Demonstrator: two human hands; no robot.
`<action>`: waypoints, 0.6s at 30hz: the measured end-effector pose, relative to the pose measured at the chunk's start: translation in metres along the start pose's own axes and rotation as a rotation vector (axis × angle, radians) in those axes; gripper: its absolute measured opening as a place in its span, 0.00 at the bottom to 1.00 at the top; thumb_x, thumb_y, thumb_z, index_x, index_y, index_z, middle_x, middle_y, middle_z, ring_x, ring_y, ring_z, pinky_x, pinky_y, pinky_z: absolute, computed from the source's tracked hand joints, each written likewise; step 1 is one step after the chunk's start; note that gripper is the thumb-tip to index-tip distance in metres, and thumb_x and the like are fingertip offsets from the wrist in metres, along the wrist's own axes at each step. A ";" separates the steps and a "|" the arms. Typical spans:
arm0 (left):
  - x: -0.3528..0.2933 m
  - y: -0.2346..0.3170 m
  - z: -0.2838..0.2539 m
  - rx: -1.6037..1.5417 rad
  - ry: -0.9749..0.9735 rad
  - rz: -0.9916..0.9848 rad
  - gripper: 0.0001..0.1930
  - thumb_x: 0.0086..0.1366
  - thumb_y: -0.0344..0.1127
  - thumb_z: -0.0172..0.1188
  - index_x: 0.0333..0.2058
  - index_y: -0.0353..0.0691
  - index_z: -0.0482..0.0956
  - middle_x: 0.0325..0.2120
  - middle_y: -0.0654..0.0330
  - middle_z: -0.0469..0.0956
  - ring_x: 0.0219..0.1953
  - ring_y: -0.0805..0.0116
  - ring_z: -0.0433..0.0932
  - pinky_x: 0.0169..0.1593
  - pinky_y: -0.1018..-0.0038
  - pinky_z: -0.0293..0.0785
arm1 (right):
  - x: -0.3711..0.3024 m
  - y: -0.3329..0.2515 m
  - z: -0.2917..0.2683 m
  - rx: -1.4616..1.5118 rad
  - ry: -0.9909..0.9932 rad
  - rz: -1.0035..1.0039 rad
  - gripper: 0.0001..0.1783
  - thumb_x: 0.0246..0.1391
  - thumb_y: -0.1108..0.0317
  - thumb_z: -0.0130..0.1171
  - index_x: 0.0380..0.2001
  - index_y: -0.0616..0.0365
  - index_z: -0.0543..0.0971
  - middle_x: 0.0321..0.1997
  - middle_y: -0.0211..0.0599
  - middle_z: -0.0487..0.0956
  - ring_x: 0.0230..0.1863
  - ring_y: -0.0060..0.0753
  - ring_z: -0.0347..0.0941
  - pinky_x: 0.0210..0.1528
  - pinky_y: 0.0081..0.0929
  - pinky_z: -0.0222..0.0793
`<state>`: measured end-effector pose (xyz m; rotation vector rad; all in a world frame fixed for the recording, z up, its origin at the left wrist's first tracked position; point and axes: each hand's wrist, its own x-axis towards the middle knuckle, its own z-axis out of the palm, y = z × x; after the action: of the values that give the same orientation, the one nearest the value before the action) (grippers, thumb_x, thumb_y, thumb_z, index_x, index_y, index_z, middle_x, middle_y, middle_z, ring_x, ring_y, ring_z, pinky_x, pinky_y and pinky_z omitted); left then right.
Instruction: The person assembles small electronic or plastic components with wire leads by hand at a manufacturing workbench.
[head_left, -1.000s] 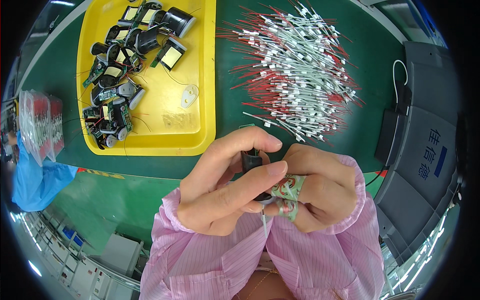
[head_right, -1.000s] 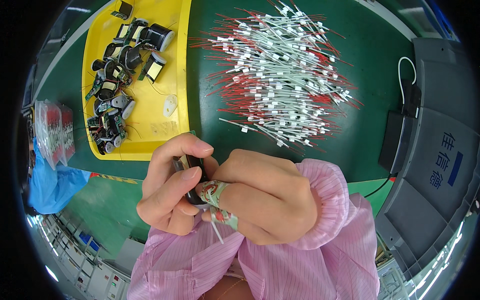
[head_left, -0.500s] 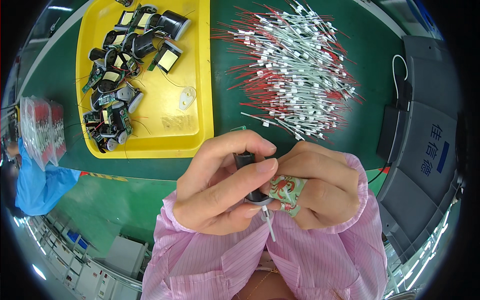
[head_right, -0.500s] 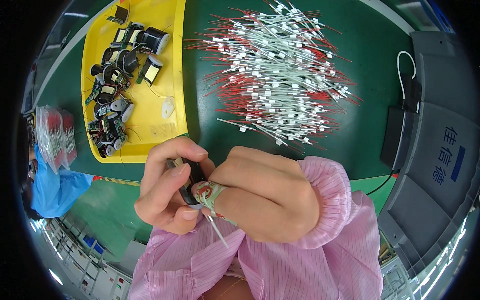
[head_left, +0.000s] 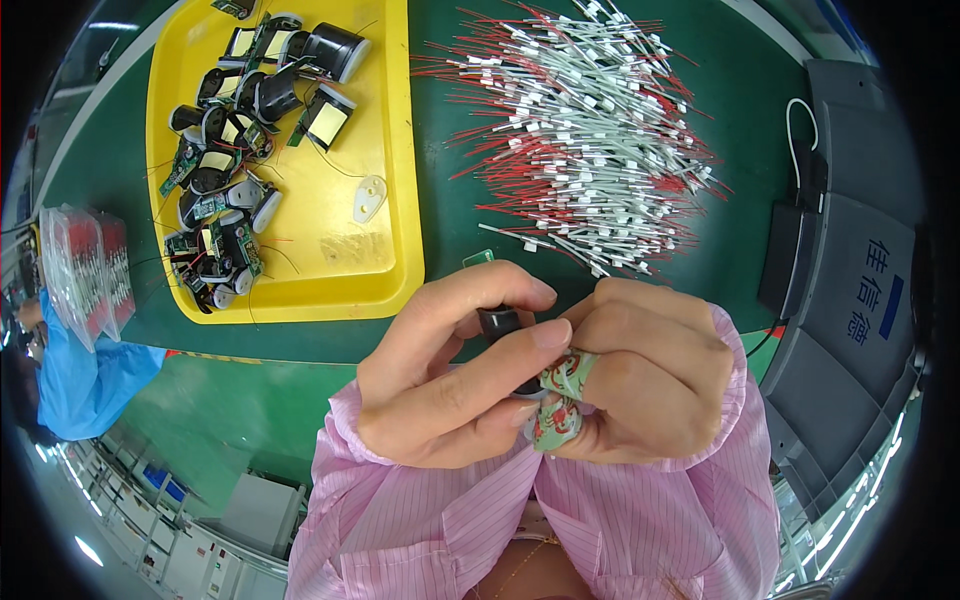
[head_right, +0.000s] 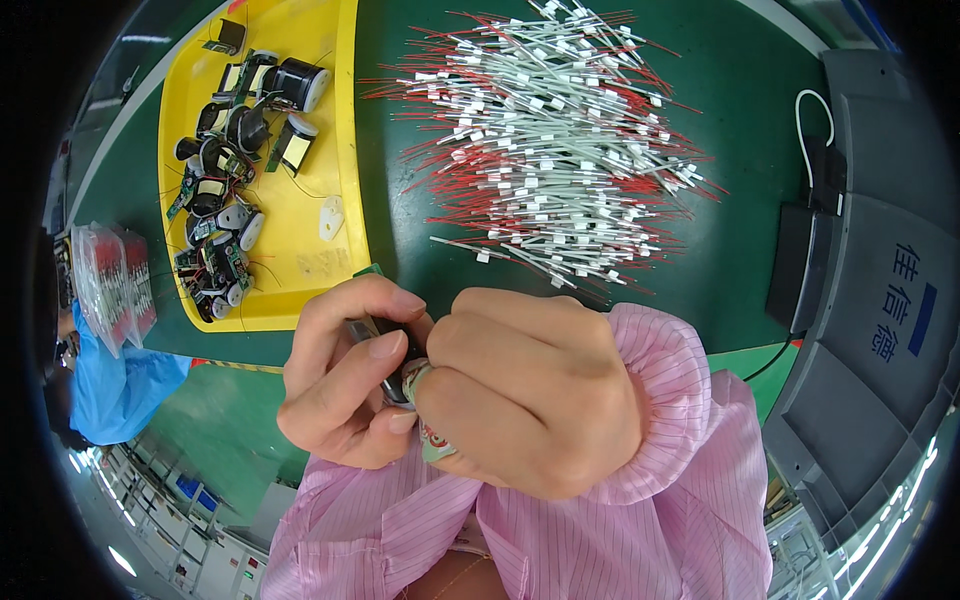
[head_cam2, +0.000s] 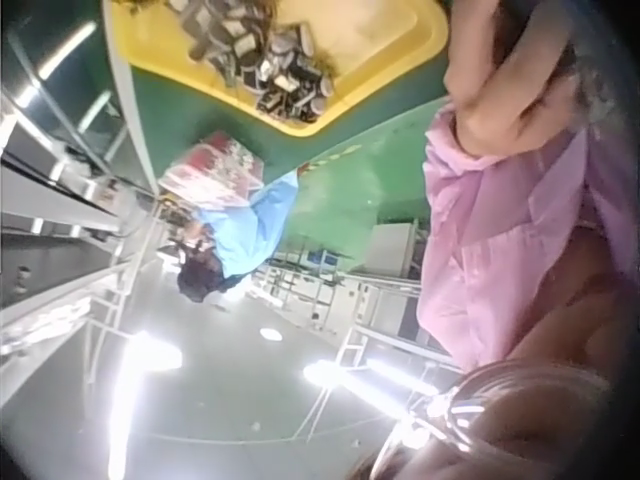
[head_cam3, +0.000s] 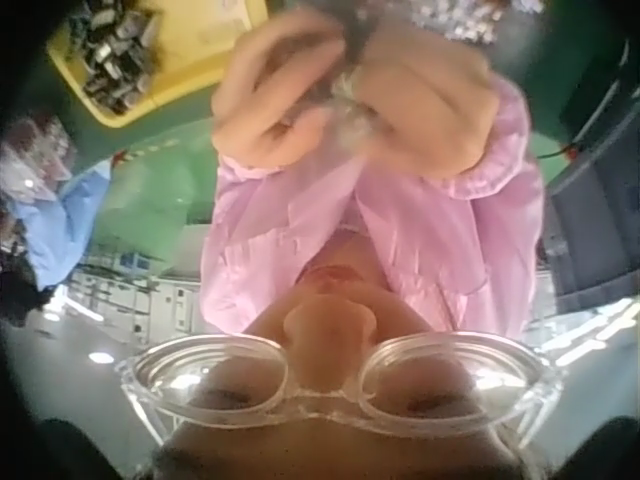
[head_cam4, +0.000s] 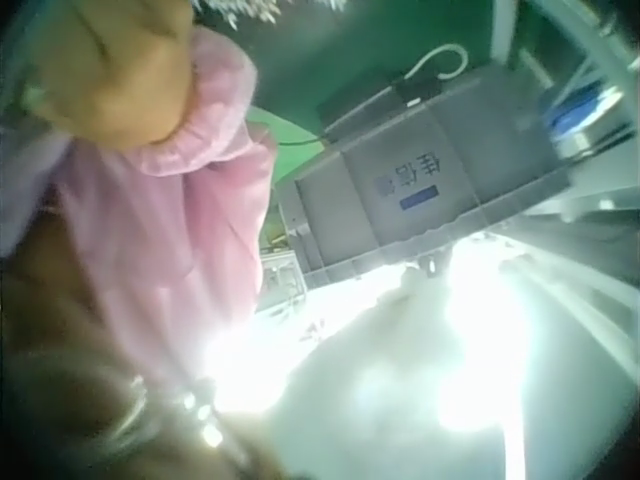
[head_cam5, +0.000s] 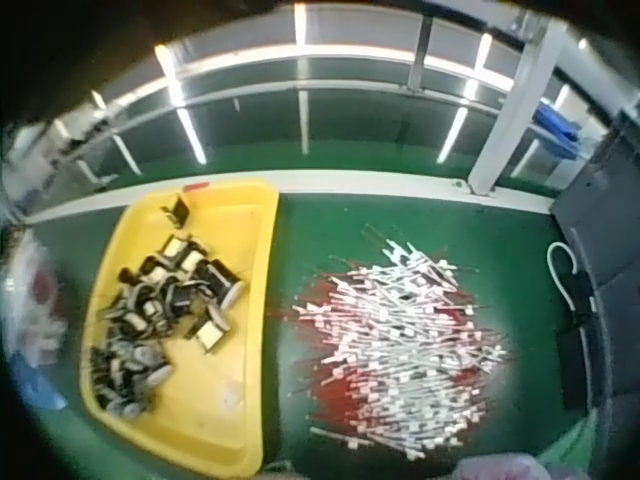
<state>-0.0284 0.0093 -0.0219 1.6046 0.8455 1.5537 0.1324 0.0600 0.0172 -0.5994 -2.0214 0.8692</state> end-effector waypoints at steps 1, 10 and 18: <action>-0.001 -0.001 -0.001 -0.018 0.014 -0.012 0.18 0.63 0.32 0.58 0.46 0.22 0.76 0.44 0.36 0.70 0.38 0.56 0.76 0.29 0.75 0.74 | -0.001 0.001 0.001 0.002 0.000 0.000 0.16 0.20 0.74 0.61 0.20 0.68 0.71 0.20 0.39 0.65 0.15 0.33 0.61 0.12 0.26 0.55; -0.001 0.002 -0.003 -0.105 0.037 -0.070 0.19 0.59 0.30 0.61 0.47 0.23 0.76 0.44 0.38 0.70 0.38 0.57 0.76 0.28 0.76 0.72 | 0.002 0.004 -0.004 0.171 -0.040 0.095 0.12 0.25 0.75 0.60 0.20 0.65 0.71 0.21 0.38 0.66 0.18 0.34 0.64 0.16 0.29 0.59; -0.003 0.002 -0.006 0.066 -0.050 -0.009 0.19 0.58 0.27 0.62 0.47 0.23 0.76 0.44 0.37 0.70 0.37 0.57 0.76 0.26 0.77 0.71 | 0.000 0.004 -0.001 0.077 -0.028 0.090 0.14 0.23 0.74 0.59 0.20 0.65 0.71 0.21 0.38 0.65 0.17 0.38 0.63 0.16 0.31 0.59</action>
<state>-0.0346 0.0064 -0.0213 1.6771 0.8839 1.4877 0.1335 0.0624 0.0145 -0.6422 -1.9887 1.0093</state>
